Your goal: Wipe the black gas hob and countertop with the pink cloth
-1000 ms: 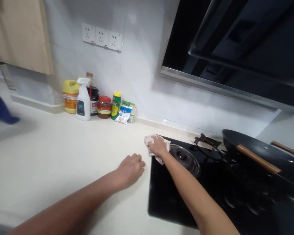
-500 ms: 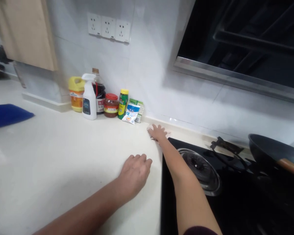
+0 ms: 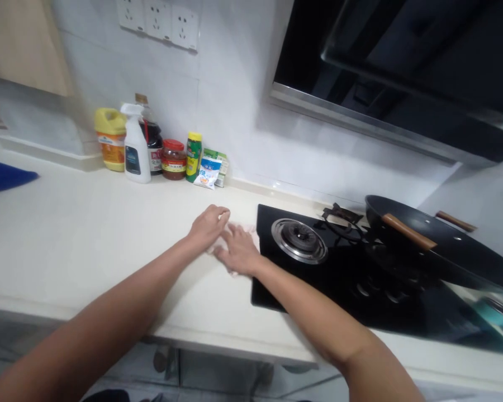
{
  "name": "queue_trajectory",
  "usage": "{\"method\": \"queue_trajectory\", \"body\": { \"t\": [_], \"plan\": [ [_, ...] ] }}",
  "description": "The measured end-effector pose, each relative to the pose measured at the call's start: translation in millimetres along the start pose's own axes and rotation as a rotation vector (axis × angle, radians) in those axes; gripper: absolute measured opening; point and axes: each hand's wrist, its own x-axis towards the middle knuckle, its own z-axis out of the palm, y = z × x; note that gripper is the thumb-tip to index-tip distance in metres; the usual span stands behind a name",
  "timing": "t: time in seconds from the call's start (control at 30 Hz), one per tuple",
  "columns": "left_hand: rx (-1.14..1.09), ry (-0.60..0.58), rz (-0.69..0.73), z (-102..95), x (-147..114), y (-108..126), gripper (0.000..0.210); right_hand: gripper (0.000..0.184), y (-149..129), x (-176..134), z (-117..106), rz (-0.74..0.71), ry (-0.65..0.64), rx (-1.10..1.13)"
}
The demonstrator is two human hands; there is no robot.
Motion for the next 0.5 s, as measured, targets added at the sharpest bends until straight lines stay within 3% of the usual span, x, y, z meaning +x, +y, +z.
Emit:
{"method": "queue_trajectory", "body": {
  "t": [0.13, 0.23, 0.37, 0.5],
  "plan": [
    [-0.013, -0.028, -0.015, 4.1, 6.9, -11.5, 0.041, 0.057, -57.9, -79.7, -2.5, -0.070, -0.025, 0.149],
    [-0.006, -0.075, -0.006, 10.2, 6.2, -16.2, 0.041, 0.053, -75.9, -128.3, -3.7, -0.135, 0.078, 0.215],
    [0.006, -0.131, 0.029, 16.8, 3.5, -18.8, 0.042, 0.056, -70.8, -183.0, -5.0, -0.144, 0.198, 0.243],
    [0.002, -0.135, 0.040, 16.2, 3.0, -19.0, 0.043, 0.058, -46.0, -232.5, -3.8, -0.171, 0.299, 0.148]
  ]
}}
